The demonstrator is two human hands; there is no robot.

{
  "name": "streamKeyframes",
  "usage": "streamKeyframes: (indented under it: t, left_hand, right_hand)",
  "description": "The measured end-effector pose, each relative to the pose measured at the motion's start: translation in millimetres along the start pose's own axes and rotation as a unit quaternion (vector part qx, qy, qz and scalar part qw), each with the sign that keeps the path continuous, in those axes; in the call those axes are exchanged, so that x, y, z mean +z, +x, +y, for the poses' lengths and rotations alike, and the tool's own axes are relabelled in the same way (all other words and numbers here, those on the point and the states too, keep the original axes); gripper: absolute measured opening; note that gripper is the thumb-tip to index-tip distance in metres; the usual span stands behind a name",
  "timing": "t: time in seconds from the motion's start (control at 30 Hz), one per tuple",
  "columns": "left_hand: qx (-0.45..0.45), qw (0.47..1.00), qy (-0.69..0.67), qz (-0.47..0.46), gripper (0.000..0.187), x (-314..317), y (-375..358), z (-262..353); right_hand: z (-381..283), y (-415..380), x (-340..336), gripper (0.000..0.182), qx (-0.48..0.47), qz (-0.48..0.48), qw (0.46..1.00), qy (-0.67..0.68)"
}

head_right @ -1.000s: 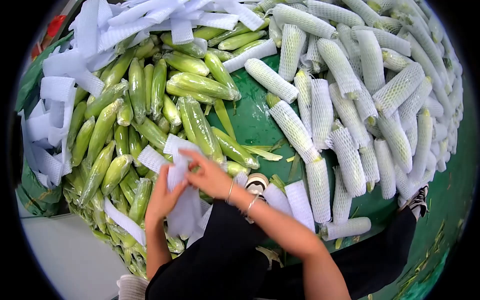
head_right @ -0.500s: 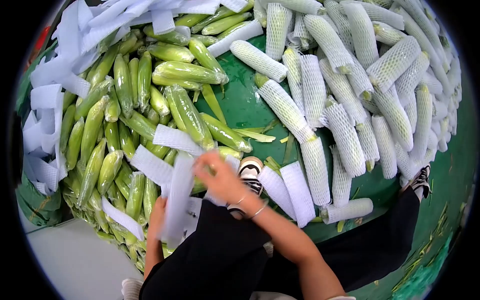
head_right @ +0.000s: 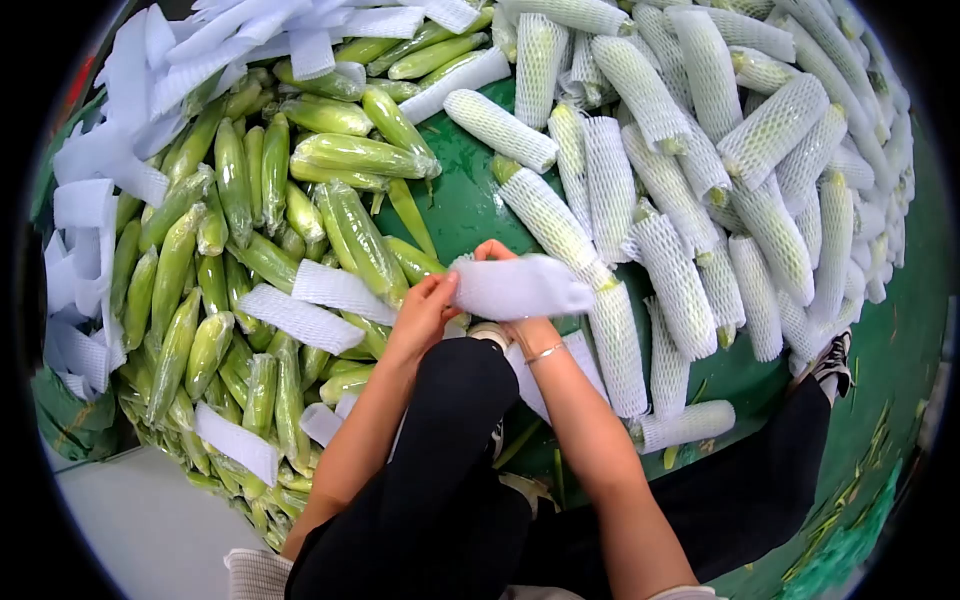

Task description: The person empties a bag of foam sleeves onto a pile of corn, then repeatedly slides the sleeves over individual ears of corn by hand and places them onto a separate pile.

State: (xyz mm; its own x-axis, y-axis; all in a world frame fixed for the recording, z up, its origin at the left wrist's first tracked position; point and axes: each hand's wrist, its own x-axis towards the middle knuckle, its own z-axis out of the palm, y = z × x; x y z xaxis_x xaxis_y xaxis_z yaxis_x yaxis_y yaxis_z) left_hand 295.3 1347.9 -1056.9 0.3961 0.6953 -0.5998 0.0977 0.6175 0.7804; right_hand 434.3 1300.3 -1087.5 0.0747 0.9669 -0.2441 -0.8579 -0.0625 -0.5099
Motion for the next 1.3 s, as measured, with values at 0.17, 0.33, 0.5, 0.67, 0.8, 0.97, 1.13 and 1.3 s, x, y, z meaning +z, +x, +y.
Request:
streamKeyframes:
  t: [0.17, 0.33, 0.5, 0.67, 0.8, 0.97, 1.13, 1.3]
  left_hand:
    - [0.115, 0.969, -0.207, 0.07, 0.017, 17.8, 8.0, -1.2]
    - [0.168, 0.854, 0.382, 0.311, 0.033, -2.2, 14.4, -28.4]
    - [0.091, 0.811, 0.509, 0.274, 0.051, 5.7, -3.9, -15.0]
    - [0.149, 0.889, 0.38, 0.209, 0.033, -17.4, 26.8, -64.0]
    - [0.222, 0.917, 0.331, 0.016, 0.021, 27.3, -46.3, 2.0]
    - [-0.118, 0.958, -0.26, -0.016, 0.044, 37.2, -51.3, 42.6]
    - [0.035, 0.993, -0.078, 0.086, 0.035, 15.8, 28.5, 51.4]
    - [0.145, 0.967, 0.086, 0.19, 0.03, -9.4, 89.3, 25.5]
  right_hand:
    - [29.1, 24.6, -17.9, 0.016, -0.007, 0.161, 0.987, -0.004]
    - [9.9, 27.1, -18.6, 0.034, 0.16, 0.128, 0.85, -0.486]
    - [45.1, 3.1, -51.0, 0.031, 0.11, 0.052, 0.86, -0.496]
    - [31.7, -27.9, -0.4, 0.019, -0.017, 0.13, 0.85, -0.509]
    - [-33.4, -61.9, 80.2, 0.013, -0.022, 0.127, 0.725, -0.677]
    - [-26.0, -11.7, 58.5, 0.024, -0.405, 0.025, 0.719, -0.564]
    - [-52.2, 52.0, 53.6, 0.029, -0.057, 0.206, 0.913, -0.347]
    - [-33.2, 84.7, 8.0, 0.024, 0.057, 0.238, 0.912, -0.328]
